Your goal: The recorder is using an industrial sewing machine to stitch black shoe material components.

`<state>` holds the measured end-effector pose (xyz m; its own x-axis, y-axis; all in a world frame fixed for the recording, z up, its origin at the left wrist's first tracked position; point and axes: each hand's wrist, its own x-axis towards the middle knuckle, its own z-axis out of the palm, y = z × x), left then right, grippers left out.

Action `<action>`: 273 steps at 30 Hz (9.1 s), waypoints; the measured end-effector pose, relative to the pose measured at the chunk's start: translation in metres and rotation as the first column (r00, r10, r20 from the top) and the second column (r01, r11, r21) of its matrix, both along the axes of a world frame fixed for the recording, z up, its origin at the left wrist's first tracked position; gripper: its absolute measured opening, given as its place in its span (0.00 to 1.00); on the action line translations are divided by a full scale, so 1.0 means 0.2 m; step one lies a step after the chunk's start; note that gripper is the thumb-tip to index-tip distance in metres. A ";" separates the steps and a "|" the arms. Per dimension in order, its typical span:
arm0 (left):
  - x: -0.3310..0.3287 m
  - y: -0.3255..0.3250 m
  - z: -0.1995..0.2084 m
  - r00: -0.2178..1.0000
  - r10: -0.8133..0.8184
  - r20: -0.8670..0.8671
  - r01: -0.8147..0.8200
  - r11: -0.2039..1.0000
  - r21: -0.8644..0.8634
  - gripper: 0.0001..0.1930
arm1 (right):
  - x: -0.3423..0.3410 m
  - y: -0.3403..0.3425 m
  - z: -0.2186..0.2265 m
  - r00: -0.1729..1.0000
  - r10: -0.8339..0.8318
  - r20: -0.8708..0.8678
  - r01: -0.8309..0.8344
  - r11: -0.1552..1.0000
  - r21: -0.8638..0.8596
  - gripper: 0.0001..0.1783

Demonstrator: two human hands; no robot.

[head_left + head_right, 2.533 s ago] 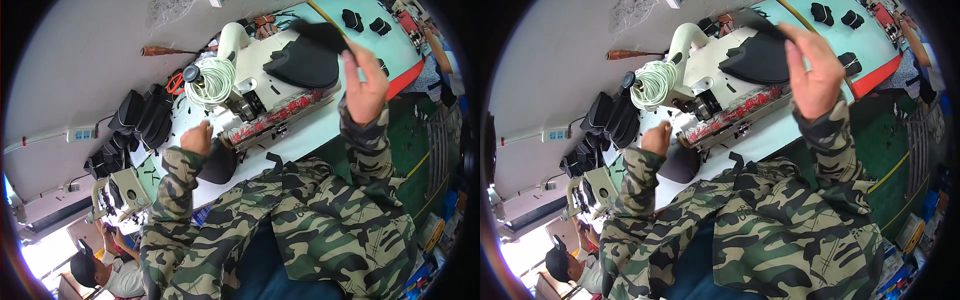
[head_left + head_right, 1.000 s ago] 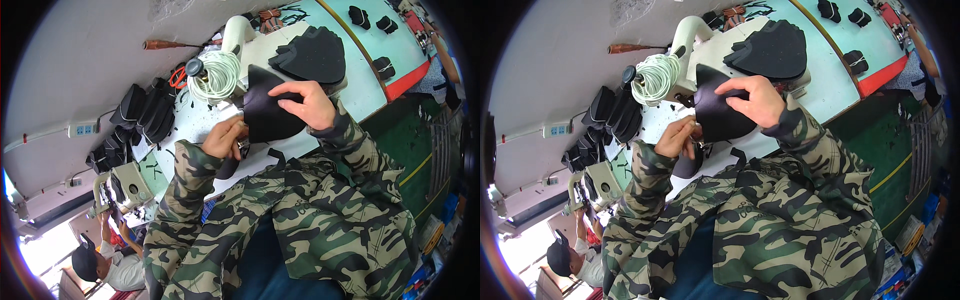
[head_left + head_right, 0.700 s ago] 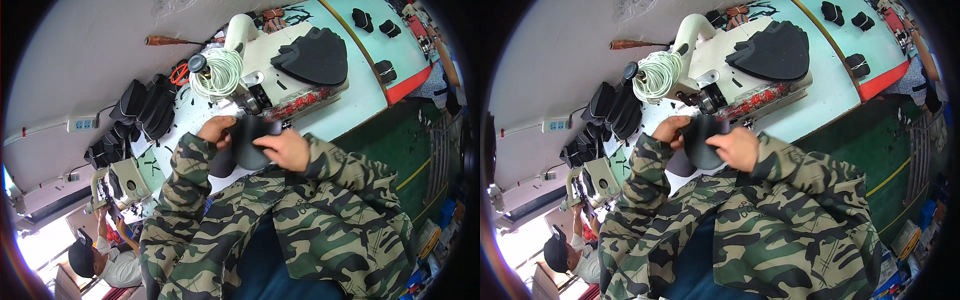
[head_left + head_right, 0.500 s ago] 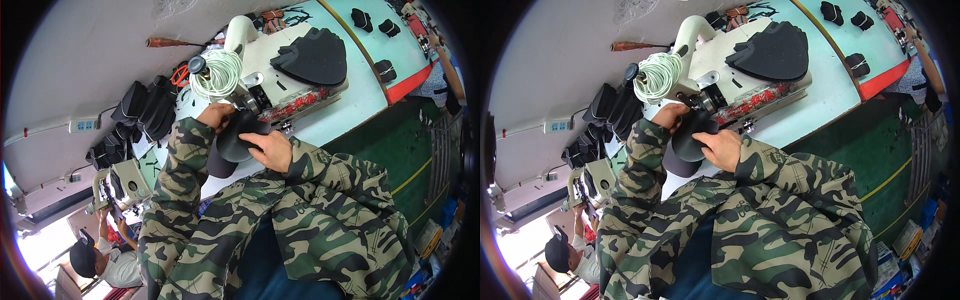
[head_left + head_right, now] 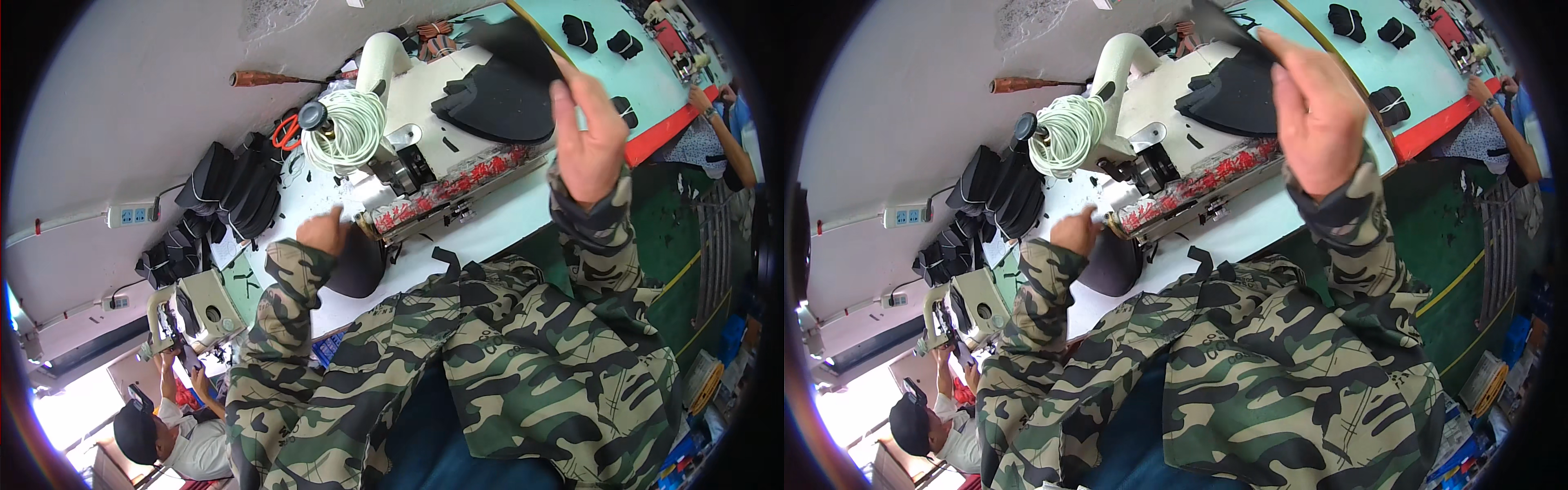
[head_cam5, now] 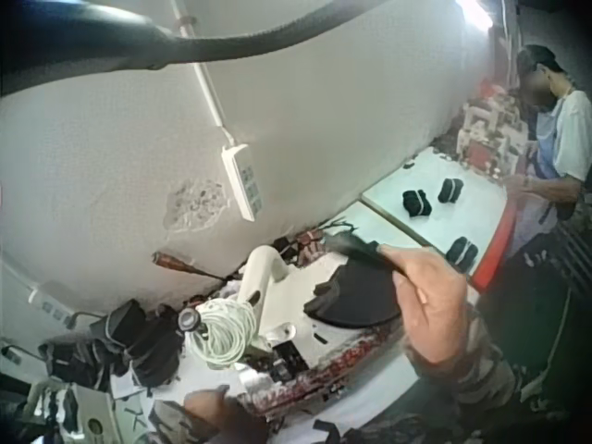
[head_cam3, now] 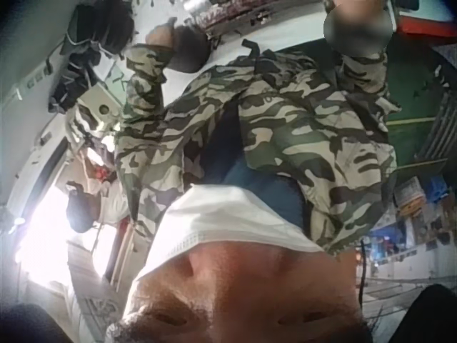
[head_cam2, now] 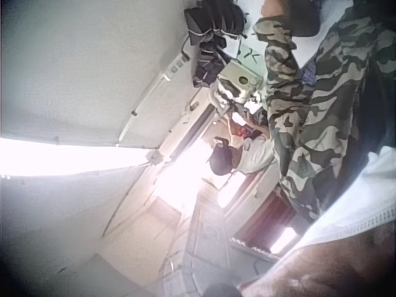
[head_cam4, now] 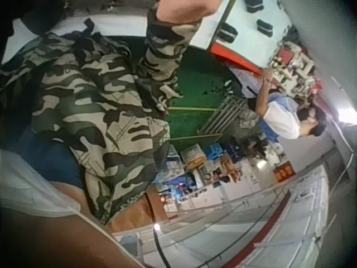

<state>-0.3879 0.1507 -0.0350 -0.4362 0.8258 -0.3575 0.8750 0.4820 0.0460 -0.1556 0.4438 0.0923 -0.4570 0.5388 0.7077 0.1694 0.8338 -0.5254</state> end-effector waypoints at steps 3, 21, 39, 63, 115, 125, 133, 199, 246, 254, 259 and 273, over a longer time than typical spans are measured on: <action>0.01 -0.15 -0.09 0.992 -0.067 0.111 0.087 0.978 -0.191 0.16 | 0.03 0.05 -0.09 0.981 -0.076 0.178 0.042 0.982 0.184 0.18; -0.02 0.21 0.23 0.541 0.071 0.838 -0.147 0.989 0.011 0.07 | -0.09 -0.62 -0.51 0.618 0.755 -0.219 -0.262 -0.064 -0.963 0.17; 0.22 0.39 0.17 0.916 0.051 0.398 -0.225 0.886 0.405 0.11 | -0.11 -0.25 -0.39 0.593 0.787 0.174 -0.383 0.465 -0.798 0.15; 0.10 0.46 0.19 0.392 0.511 0.765 -0.524 0.808 -0.271 0.12 | -0.03 -0.53 -0.23 0.648 0.562 0.513 -0.329 0.815 -0.477 0.18; 0.22 0.38 0.17 0.953 -0.027 0.302 -0.120 0.881 0.458 0.14 | -0.15 -0.18 -0.39 0.594 0.772 0.227 -0.419 0.537 -0.732 0.17; 0.14 0.21 0.24 -0.284 0.313 0.906 -0.362 0.840 -0.404 0.11 | -0.01 -0.39 -0.34 0.773 0.595 0.222 -0.394 0.724 -0.567 0.14; 0.00 0.38 0.22 -0.025 0.488 0.873 -0.485 0.757 -0.437 0.09 | -0.07 -0.70 -0.41 0.699 0.636 0.326 -0.351 0.703 -0.618 0.19; 0.02 0.37 0.25 0.898 -0.120 0.424 -0.020 0.951 0.310 0.10 | -0.17 -0.74 -0.55 0.732 0.551 -0.401 -0.282 -0.291 -0.914 0.26; 0.06 -0.15 -0.10 0.993 -0.115 0.035 0.118 0.986 -0.117 0.11 | 0.12 0.00 -0.22 0.863 -0.047 0.503 -0.007 0.995 0.104 0.17; 0.10 -0.19 -0.09 0.999 -0.018 0.043 0.020 0.999 -0.045 0.07 | 0.00 -0.37 -0.24 0.820 0.543 0.179 -0.359 0.733 -0.577 0.10; 0.14 0.11 0.33 0.445 0.034 0.895 0.087 0.993 -0.081 0.07 | 0.00 -0.53 -0.46 0.550 0.831 -0.078 -0.587 0.318 -0.745 0.14; -0.02 0.36 0.21 0.815 -0.035 0.579 -0.080 0.982 0.172 0.11 | -0.19 -0.68 -0.54 0.790 0.517 -0.328 -0.214 -0.270 -0.939 0.25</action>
